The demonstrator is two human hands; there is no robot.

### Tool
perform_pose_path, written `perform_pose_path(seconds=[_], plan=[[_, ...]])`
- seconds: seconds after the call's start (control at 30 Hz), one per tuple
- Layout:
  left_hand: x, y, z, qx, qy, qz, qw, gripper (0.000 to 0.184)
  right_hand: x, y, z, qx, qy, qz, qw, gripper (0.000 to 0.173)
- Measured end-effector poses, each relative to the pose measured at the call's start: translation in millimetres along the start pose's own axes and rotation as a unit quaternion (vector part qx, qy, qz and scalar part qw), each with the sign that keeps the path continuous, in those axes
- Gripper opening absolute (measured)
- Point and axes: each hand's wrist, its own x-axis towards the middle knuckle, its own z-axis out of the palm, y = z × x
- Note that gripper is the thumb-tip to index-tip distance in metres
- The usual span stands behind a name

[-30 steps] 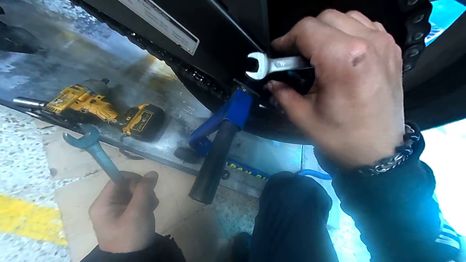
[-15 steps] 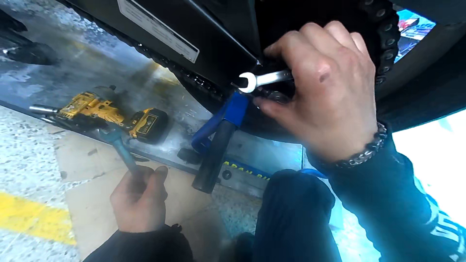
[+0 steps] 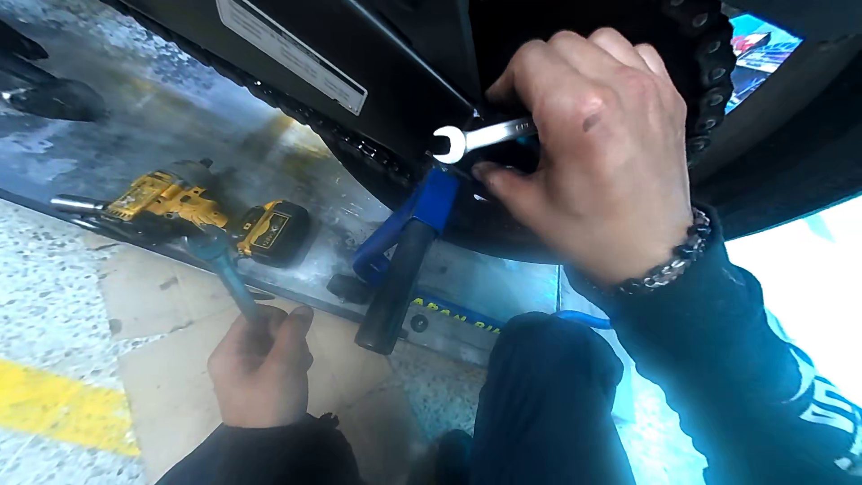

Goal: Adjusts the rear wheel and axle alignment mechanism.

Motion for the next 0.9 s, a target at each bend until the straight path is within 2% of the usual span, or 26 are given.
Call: perform_pose_path(seconds=[0.1,0.27,0.6,0.77,0.9], plan=[[0.1,-0.5,-0.3,-0.001,-0.003,0.000,1.000,0.015,-1.8,2.4,-3.3,0.020,-0.007,0.000,1.000,0.034],[1.6,-2.1,-0.5,0.002,-0.007,0.002,1.000,0.014,-2.8,-1.4,-2.7,-0.010,-0.007,0.000,1.000,0.051],[3.0,-4.1,-2.7,-0.001,0.002,-0.002,1.000,0.017,0.4,-0.4,-3.1,0.000,-0.008,0.000,1.000,0.034],[2.6,-4.4,-0.7,-0.013,-0.004,0.004,1.000,0.017,-0.9,-1.2,-2.8,-0.011,-0.018,0.003,1.000,0.051],[2.5,-5.4,1.4,-0.017,-0.011,0.002,1.000,0.018,1.5,2.4,-2.4,0.005,-0.019,-0.004,1.000,0.042]])
